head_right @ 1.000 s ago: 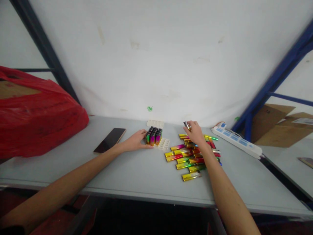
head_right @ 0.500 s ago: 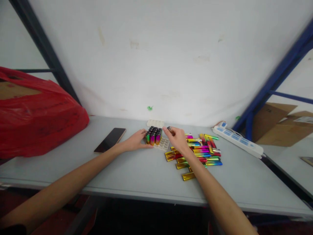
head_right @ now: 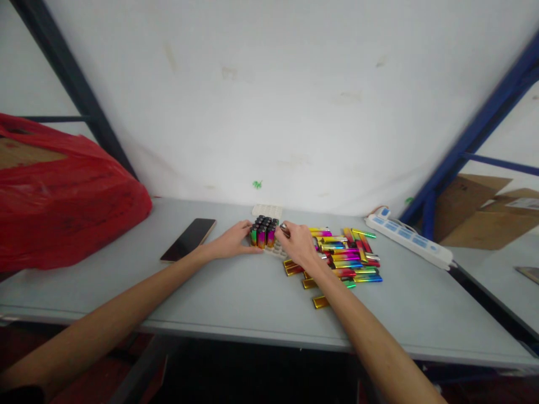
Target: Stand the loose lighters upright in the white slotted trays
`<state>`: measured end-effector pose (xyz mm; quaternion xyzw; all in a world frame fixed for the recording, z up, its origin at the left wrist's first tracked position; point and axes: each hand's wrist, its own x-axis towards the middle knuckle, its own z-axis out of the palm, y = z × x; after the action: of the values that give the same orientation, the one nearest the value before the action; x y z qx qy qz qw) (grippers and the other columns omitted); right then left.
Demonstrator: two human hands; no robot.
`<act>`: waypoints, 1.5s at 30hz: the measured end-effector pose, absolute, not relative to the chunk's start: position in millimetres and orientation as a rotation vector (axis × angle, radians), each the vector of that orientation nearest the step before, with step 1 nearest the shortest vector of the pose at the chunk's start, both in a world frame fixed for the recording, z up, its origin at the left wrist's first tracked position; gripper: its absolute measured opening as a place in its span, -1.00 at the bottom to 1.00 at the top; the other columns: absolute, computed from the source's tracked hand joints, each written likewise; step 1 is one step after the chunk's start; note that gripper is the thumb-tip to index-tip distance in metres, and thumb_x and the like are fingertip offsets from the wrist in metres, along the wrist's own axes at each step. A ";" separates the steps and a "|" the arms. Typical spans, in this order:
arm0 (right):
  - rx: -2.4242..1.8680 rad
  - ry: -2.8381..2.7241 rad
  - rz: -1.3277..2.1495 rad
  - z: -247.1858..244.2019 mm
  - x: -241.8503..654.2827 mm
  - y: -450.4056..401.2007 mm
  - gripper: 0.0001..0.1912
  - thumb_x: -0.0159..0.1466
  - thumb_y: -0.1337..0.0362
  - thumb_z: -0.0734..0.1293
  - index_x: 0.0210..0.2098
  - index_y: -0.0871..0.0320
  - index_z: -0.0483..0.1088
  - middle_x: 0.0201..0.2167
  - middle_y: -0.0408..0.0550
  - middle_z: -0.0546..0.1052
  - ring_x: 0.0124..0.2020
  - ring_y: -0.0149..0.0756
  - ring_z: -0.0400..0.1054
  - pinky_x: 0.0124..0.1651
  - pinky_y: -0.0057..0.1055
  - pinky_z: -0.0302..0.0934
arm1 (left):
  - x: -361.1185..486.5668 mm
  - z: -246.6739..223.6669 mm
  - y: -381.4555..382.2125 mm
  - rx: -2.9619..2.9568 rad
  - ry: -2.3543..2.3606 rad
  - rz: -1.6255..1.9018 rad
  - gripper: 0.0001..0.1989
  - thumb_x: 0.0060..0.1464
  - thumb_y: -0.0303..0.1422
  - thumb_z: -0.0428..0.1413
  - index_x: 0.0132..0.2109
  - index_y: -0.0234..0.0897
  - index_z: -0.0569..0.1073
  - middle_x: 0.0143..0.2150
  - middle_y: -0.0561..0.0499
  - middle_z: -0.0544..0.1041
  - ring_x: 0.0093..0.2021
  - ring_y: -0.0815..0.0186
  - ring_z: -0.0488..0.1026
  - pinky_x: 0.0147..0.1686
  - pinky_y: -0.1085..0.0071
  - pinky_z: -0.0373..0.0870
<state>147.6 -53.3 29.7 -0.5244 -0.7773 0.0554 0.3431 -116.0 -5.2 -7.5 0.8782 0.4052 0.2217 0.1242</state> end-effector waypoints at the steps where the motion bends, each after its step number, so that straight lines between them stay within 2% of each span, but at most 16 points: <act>1: -1.361 -2.020 0.137 29.9 148.1 -53.2 -0.59 0.49 0.04 0.22 -0.48 0.01 0.21 -0.62 -0.17 0.38 -0.55 -0.30 0.13 -0.35 -0.33 -0.05 | -116.0 -7.5 -5.2 2.565 1.182 0.642 -0.38 0.15 0.19 0.38 0.07 -0.23 0.63 0.10 -0.22 0.61 0.14 -0.13 0.53 0.24 0.03 0.49; 7: -1.334 -2.050 0.068 32.2 153.5 -52.8 -0.50 0.55 -0.10 0.20 -0.44 0.01 0.26 -0.59 -0.15 0.41 -0.54 -0.27 0.20 -0.34 -0.31 -0.05 | -116.1 -8.4 -4.8 2.581 1.185 0.639 -0.37 0.15 0.20 0.39 0.08 -0.22 0.63 0.11 -0.22 0.61 0.14 -0.13 0.54 0.24 0.04 0.50; 13: -1.436 -2.019 0.079 29.2 154.4 -50.0 -0.61 0.46 0.11 0.23 -0.50 0.00 0.17 -0.62 -0.17 0.34 -0.53 -0.28 0.15 -0.33 -0.30 -0.10 | -117.0 -9.3 -3.6 2.587 1.179 0.642 -0.37 0.15 0.21 0.39 0.07 -0.21 0.63 0.12 -0.22 0.61 0.15 -0.14 0.54 0.25 0.04 0.50; 16: -1.420 -2.021 0.100 28.2 153.9 -49.3 -0.63 0.47 0.12 0.22 -0.47 0.00 0.18 -0.61 -0.19 0.33 -0.53 -0.28 0.16 -0.33 -0.30 -0.10 | -116.6 -9.5 -3.2 2.598 1.179 0.630 -0.37 0.17 0.21 0.38 0.08 -0.22 0.62 0.12 -0.23 0.61 0.15 -0.14 0.54 0.24 0.03 0.50; 20: -1.338 -2.024 0.136 31.3 155.9 -50.9 -0.61 0.57 -0.03 0.19 -0.33 0.01 0.30 -0.54 -0.18 0.40 -0.50 -0.24 0.25 -0.31 -0.32 -0.04 | -115.7 -8.9 -3.9 2.596 1.196 0.596 -0.36 0.18 0.19 0.38 0.11 -0.27 0.61 0.14 -0.26 0.59 0.16 -0.15 0.54 0.24 0.01 0.51; 24: -1.160 -2.114 0.174 37.8 162.7 -53.0 -0.63 0.64 -0.03 0.13 -0.18 0.02 0.34 -0.42 -0.13 0.48 -0.38 -0.19 0.38 -0.23 -0.33 0.13 | -116.0 -8.8 -4.7 2.594 1.190 0.611 -0.35 0.19 0.20 0.37 0.11 -0.27 0.62 0.13 -0.25 0.59 0.16 -0.15 0.53 0.25 0.02 0.49; 28: -0.986 -2.260 0.121 43.3 167.2 -54.0 -0.55 0.65 -0.05 0.16 -0.28 0.05 0.34 -0.32 -0.05 0.52 -0.30 -0.22 0.40 -0.16 -0.33 0.20 | -116.4 -10.0 -4.3 2.581 1.183 0.642 -0.33 0.17 0.23 0.36 0.12 -0.23 0.62 0.13 -0.22 0.59 0.16 -0.14 0.53 0.26 0.03 0.48; 35: -1.075 -2.342 0.247 40.8 161.7 -54.9 -0.55 0.61 0.01 0.30 -0.37 0.09 0.39 -0.49 -0.13 0.55 -0.45 -0.31 0.38 -0.29 -0.40 0.09 | -117.5 -11.1 -3.0 2.608 1.181 0.605 -0.32 0.20 0.23 0.35 0.12 -0.27 0.61 0.09 -0.22 0.57 0.13 -0.11 0.53 0.21 0.08 0.49; 39: -1.164 -2.426 0.197 38.0 160.8 -53.4 -0.63 0.61 0.06 0.33 -0.26 0.12 0.52 -0.44 -0.06 0.63 -0.43 -0.26 0.47 -0.30 -0.39 0.07 | -118.2 -13.0 -1.4 2.616 1.158 0.623 -0.33 0.21 0.23 0.35 0.14 -0.24 0.61 0.11 -0.22 0.58 0.12 -0.10 0.52 0.21 0.06 0.49; 45: -1.292 -2.607 -0.045 41.1 155.5 -56.3 -0.66 0.66 0.06 0.28 -0.05 0.16 0.58 -0.23 0.11 0.73 -0.31 -0.18 0.56 -0.27 -0.34 0.03 | -118.0 -14.8 -0.3 2.609 1.148 0.639 -0.35 0.20 0.21 0.36 0.13 -0.24 0.62 0.10 -0.21 0.59 0.13 -0.11 0.52 0.22 0.03 0.49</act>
<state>155.5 -56.3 41.1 -0.4410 -0.8899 -0.0153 0.1154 -118.0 -0.3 -14.8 0.8878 0.3906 0.2173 0.1101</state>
